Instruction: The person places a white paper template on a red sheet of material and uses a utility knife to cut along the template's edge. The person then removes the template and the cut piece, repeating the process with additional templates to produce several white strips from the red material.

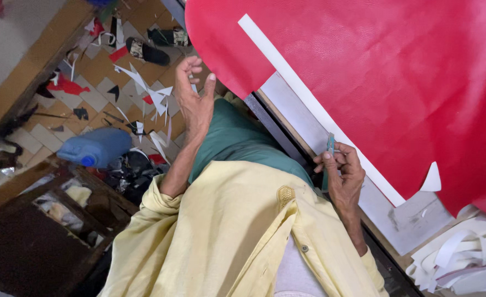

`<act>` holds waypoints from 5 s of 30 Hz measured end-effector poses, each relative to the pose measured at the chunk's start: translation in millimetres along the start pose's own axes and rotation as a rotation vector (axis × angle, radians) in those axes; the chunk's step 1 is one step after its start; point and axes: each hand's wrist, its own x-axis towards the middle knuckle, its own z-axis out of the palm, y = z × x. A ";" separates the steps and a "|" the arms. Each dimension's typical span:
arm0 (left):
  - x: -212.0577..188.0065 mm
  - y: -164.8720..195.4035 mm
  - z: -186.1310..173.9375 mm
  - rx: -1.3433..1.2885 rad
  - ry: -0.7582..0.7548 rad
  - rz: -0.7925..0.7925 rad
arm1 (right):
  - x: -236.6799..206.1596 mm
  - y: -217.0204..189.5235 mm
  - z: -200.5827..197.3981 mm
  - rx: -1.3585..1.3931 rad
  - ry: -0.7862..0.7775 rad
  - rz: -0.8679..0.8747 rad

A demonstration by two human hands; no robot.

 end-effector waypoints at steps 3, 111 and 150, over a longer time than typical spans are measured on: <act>28.3 8.8 2.2 0.069 -0.041 0.194 | -9.0 4.9 0.5 0.084 0.079 0.001; -77.8 74.1 155.4 -0.010 -1.086 1.086 | -112.9 105.9 -111.1 -0.267 0.757 -0.074; -214.9 77.8 155.6 0.266 -0.835 1.019 | -141.2 127.9 -205.5 -0.462 0.593 -0.214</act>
